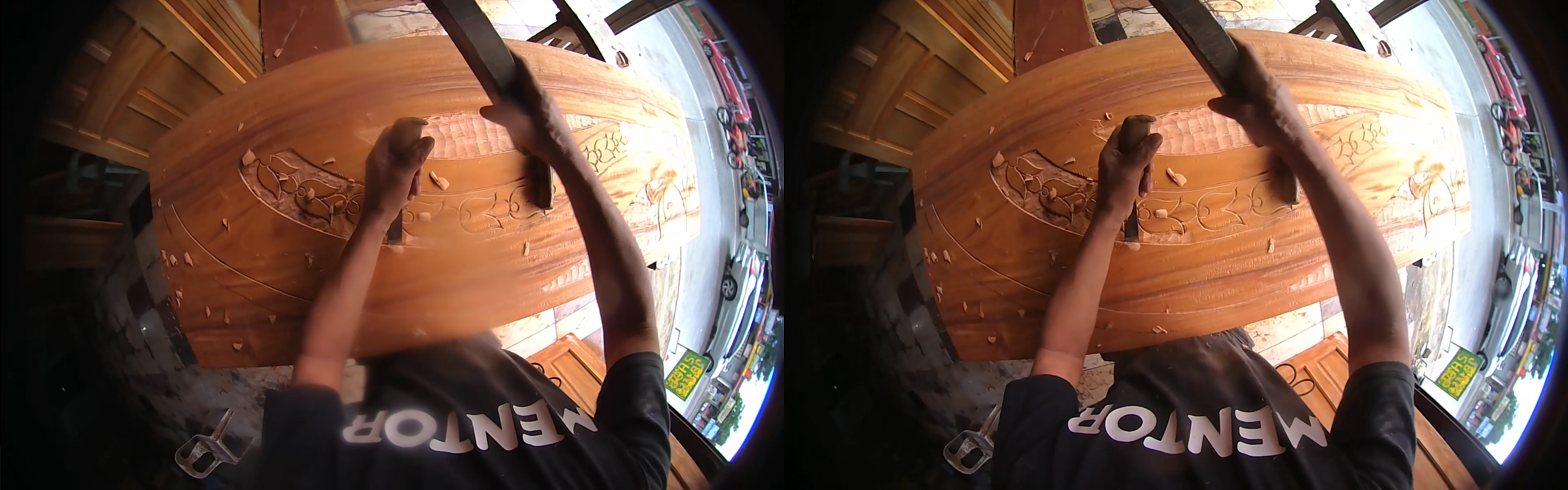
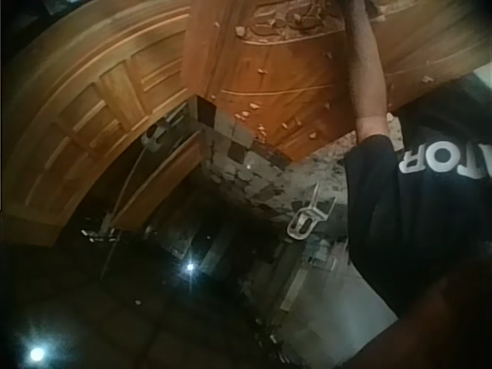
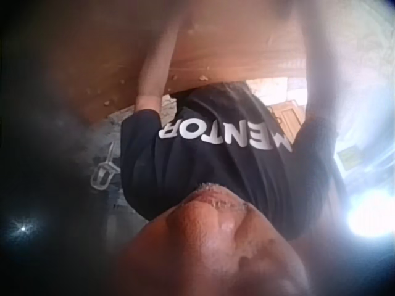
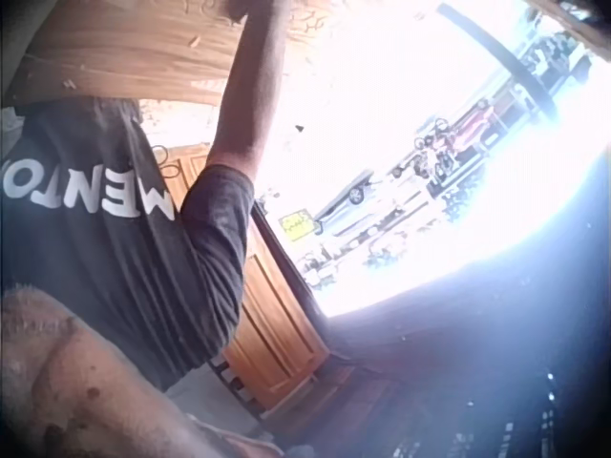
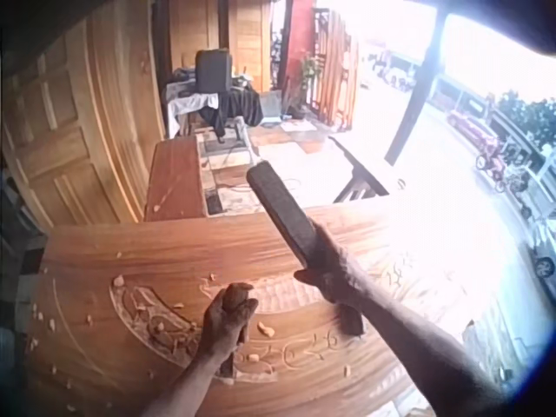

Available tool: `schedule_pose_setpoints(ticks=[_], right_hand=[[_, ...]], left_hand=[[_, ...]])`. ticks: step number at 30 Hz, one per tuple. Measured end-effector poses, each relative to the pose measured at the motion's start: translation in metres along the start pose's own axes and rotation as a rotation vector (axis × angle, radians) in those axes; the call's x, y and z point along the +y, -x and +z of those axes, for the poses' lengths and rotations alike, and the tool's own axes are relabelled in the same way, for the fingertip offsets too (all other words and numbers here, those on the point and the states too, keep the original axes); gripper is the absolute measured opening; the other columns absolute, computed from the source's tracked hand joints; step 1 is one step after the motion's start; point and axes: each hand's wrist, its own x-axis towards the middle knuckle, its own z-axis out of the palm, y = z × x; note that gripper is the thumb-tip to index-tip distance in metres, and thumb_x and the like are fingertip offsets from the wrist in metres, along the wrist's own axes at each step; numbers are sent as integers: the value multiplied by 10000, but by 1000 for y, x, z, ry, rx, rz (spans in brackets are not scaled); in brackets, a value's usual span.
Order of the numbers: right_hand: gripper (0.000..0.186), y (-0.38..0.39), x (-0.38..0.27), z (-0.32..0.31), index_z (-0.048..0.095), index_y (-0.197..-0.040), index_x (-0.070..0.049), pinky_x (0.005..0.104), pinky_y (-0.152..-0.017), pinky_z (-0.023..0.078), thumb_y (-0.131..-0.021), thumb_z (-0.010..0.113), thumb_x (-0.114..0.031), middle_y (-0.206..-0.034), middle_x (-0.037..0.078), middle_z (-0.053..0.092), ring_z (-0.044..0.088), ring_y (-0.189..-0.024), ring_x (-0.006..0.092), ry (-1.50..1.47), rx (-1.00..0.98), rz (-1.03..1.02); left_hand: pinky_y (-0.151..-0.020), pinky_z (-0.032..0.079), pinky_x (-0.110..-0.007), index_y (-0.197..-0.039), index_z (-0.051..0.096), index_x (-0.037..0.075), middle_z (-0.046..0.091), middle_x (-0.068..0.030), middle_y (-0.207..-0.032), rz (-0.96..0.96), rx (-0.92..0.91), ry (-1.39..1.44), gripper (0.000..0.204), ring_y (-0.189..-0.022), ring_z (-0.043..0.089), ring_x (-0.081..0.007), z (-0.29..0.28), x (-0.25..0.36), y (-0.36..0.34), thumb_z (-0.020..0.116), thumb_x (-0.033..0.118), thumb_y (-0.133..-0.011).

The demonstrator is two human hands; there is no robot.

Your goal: The person carves a floral design into a large wooden panel by striking a chisel with a wooden mallet. They move the chisel along the pre-drawn lines to remove wood chips and define the pattern.

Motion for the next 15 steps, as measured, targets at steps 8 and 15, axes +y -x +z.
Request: schedule_pose_setpoints(ticks=[8, 15], right_hand=[[964, 44, -24, -3, 451, -1616, -279, 432, -1025, 593, -779, 883, -75, -1372, 137, 705, 713, -1212, 306, -75, 127, -93], [887, 20, -39, 0, 473, -1603, -247, 390, -1000, 579, -828, 878, -92, -1395, 121, 694, 699, -1203, 274, -285, 286, -103]], left_hand=[[-354, 340, -218, -1241, 649, 71, 542, 32, -613, 21, 140, -23, 371, -396, 450, -53, -20, 44, 11, 772, 320, -996], [-375, 375, -227, -1111, 625, 98, 554, 30, -649, 47, 143, 5, 263, -412, 457, -53, -18, 9, -4, 773, 292, -1012]])
